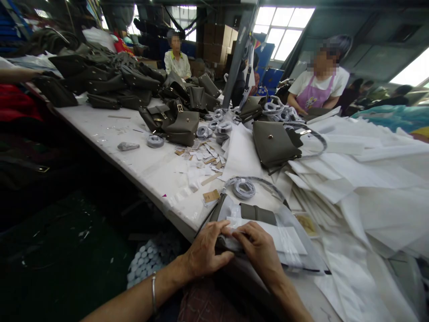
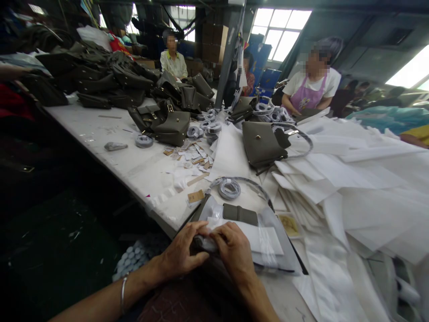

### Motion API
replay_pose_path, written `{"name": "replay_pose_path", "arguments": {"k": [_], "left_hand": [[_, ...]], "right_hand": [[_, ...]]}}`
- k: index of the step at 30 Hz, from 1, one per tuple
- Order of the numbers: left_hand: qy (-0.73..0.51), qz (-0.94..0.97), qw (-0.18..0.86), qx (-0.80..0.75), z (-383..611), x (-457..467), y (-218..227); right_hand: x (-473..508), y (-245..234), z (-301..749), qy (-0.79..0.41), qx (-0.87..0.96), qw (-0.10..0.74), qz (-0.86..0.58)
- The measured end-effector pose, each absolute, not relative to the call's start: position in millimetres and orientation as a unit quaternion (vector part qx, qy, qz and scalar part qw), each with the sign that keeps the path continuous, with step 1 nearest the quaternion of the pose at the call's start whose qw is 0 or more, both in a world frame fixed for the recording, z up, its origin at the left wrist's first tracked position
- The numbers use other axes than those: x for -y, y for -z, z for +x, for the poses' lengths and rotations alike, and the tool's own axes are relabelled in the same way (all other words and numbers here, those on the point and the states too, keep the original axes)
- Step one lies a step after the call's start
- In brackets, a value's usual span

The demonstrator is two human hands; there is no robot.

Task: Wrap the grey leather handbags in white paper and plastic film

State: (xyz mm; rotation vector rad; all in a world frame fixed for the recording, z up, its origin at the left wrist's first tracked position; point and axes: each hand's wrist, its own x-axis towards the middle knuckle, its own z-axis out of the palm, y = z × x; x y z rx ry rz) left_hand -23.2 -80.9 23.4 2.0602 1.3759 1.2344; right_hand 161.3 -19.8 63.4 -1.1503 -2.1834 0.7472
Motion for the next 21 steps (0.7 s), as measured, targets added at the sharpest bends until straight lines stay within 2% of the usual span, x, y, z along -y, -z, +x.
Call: {"name": "replay_pose_path", "arguments": {"k": [8, 17, 21], "left_hand": [[-0.468, 0.704, 0.144, -0.515, -7, 73, -24], [-0.398, 0.797, -0.064, -0.450, -4, 86, -32], [-0.372, 0.805, -0.073, -0.457, 0, 91, -29]], "right_hand": [[5, -59, 162, -0.255, 0.822, 0.196, -0.470], [-6, -66, 154, -0.245, 0.809, 0.141, -0.515], [-5, -69, 150, -0.217, 0.811, 0.123, -0.529]]}}
